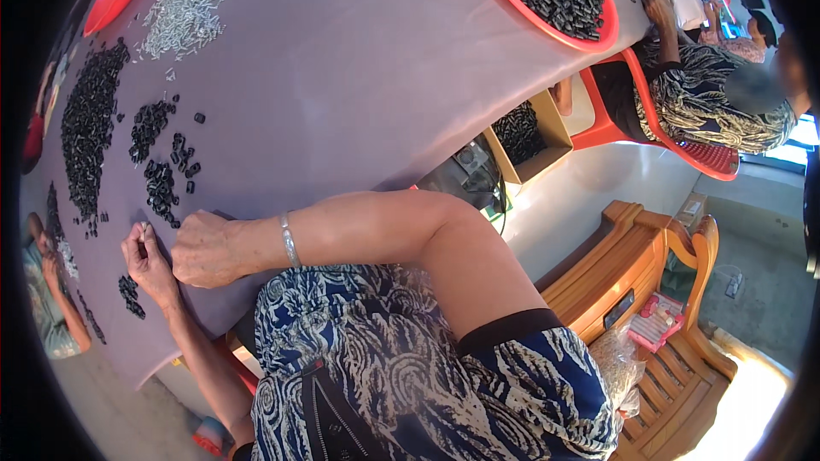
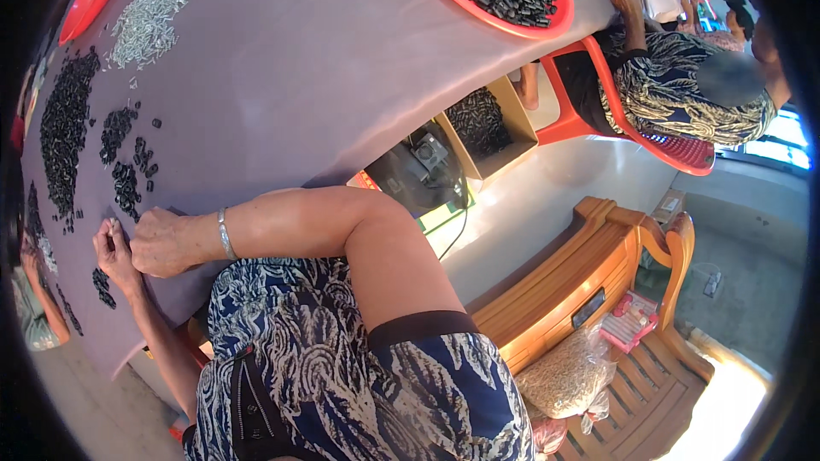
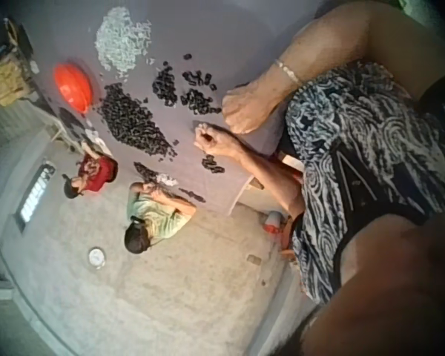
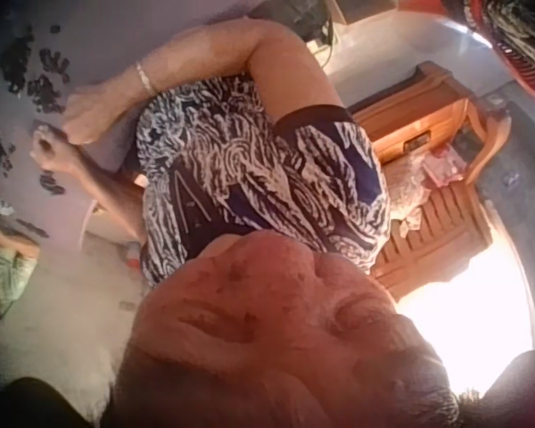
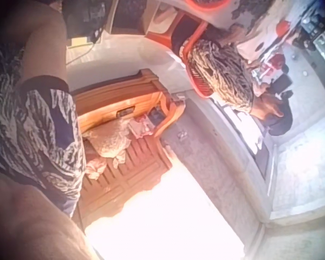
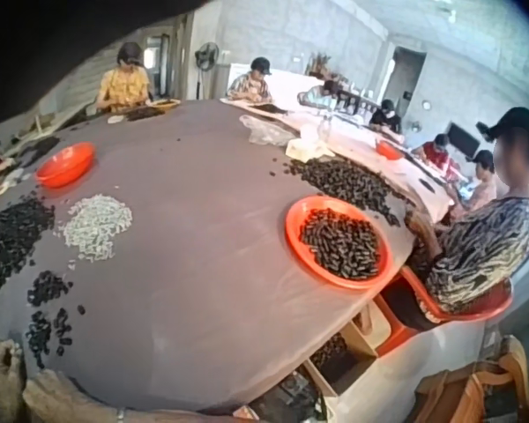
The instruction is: Inspecting and sorting small black components on a shared workshop table.
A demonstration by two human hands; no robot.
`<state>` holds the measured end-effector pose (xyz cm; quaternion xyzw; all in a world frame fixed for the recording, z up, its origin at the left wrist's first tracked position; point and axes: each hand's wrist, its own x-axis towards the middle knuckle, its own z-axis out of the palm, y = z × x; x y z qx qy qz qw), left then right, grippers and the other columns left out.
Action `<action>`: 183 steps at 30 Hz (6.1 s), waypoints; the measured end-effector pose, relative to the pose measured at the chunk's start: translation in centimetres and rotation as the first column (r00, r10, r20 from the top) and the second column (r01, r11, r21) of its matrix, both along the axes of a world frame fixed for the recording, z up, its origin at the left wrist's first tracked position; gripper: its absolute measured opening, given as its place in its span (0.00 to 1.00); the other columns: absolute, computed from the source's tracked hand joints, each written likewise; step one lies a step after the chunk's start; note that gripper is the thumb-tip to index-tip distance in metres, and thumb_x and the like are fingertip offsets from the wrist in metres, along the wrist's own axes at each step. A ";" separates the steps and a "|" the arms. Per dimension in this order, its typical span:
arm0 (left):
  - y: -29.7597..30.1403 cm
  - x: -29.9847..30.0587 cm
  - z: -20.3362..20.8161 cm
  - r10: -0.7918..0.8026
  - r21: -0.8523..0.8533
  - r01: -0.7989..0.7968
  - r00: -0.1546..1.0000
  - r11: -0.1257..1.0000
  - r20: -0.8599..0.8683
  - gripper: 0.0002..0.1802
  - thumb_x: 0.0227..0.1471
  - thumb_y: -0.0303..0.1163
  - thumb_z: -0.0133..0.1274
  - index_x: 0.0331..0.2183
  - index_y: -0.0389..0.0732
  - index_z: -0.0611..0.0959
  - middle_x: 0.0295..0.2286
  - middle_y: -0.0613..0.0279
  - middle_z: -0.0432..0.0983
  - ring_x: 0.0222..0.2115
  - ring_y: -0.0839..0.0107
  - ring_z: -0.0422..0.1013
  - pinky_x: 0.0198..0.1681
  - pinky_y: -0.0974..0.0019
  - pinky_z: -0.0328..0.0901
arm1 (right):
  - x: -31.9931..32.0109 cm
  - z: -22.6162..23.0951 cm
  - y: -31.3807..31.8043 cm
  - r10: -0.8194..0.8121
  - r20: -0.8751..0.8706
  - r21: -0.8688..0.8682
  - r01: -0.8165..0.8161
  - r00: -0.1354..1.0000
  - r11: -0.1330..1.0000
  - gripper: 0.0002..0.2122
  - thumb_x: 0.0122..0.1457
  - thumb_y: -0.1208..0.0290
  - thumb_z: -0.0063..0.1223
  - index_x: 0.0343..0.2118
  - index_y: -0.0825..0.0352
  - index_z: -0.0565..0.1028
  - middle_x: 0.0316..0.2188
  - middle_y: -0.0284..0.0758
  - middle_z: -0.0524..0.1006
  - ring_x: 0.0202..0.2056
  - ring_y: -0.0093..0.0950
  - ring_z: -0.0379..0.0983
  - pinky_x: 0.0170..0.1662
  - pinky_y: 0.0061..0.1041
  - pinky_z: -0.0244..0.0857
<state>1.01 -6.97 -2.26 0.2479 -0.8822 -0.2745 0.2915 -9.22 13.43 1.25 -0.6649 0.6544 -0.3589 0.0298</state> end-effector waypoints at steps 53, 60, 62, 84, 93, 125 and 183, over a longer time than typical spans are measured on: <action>6.5 -1.2 2.3 0.114 0.529 0.121 0.913 0.840 -0.391 0.08 0.48 0.19 0.54 0.34 0.34 0.79 0.28 0.73 0.66 0.27 0.85 0.61 0.34 0.80 0.60 | -7.7 2.1 0.7 -0.365 0.145 0.232 0.327 0.920 0.916 0.04 0.42 0.79 0.51 0.22 0.69 0.70 0.21 0.37 0.70 0.23 0.35 0.70 0.28 0.32 0.63; 8.4 -1.2 3.0 -0.015 0.354 0.209 0.878 0.912 -0.479 0.08 0.48 0.19 0.54 0.34 0.35 0.78 0.28 0.67 0.67 0.27 0.81 0.63 0.32 0.78 0.61 | -6.9 1.5 0.7 -0.330 0.414 0.101 0.317 0.848 0.943 0.05 0.43 0.82 0.55 0.24 0.69 0.73 0.20 0.28 0.73 0.20 0.16 0.67 0.23 0.17 0.62; 9.1 -1.2 3.3 -0.095 0.350 0.281 0.881 0.893 -0.464 0.09 0.48 0.19 0.55 0.35 0.36 0.78 0.28 0.65 0.69 0.27 0.78 0.66 0.29 0.75 0.64 | -6.1 1.6 0.6 -0.299 0.538 0.089 0.299 0.788 0.950 0.05 0.44 0.83 0.55 0.24 0.68 0.73 0.20 0.26 0.73 0.20 0.12 0.66 0.23 0.14 0.61; 10.5 -0.9 3.4 -0.008 0.721 0.385 0.885 0.576 -0.466 0.04 0.53 0.24 0.52 0.33 0.36 0.79 0.27 0.68 0.73 0.28 0.82 0.69 0.30 0.77 0.64 | -3.0 2.5 -0.3 -0.090 0.310 -0.138 0.138 0.946 0.981 0.07 0.44 0.84 0.56 0.27 0.67 0.74 0.21 0.30 0.71 0.19 0.19 0.67 0.22 0.18 0.62; 9.9 -0.7 3.7 -0.018 0.831 0.349 0.925 0.433 -0.379 0.07 0.55 0.29 0.50 0.34 0.36 0.79 0.26 0.68 0.74 0.27 0.82 0.70 0.29 0.76 0.65 | -3.1 2.3 -0.1 -0.112 0.285 -0.154 0.161 0.952 0.975 0.06 0.44 0.81 0.57 0.25 0.66 0.73 0.19 0.32 0.70 0.19 0.24 0.70 0.21 0.23 0.65; 8.4 0.1 3.4 -0.213 0.674 0.425 0.901 0.604 -0.378 0.07 0.52 0.22 0.53 0.36 0.33 0.80 0.30 0.65 0.71 0.29 0.78 0.72 0.31 0.76 0.68 | -3.2 2.5 0.0 -0.075 0.225 -0.085 0.096 0.972 0.992 0.04 0.47 0.82 0.52 0.25 0.67 0.72 0.19 0.35 0.70 0.21 0.33 0.69 0.25 0.29 0.64; 8.4 -0.6 2.8 -0.076 0.778 0.397 0.907 0.487 -0.415 0.03 0.55 0.22 0.49 0.34 0.36 0.76 0.28 0.67 0.71 0.27 0.82 0.68 0.28 0.77 0.66 | -9.6 1.4 -4.2 -0.173 -0.141 0.030 0.179 0.975 0.983 0.03 0.44 0.79 0.51 0.23 0.64 0.73 0.22 0.33 0.69 0.29 0.33 0.69 0.31 0.32 0.66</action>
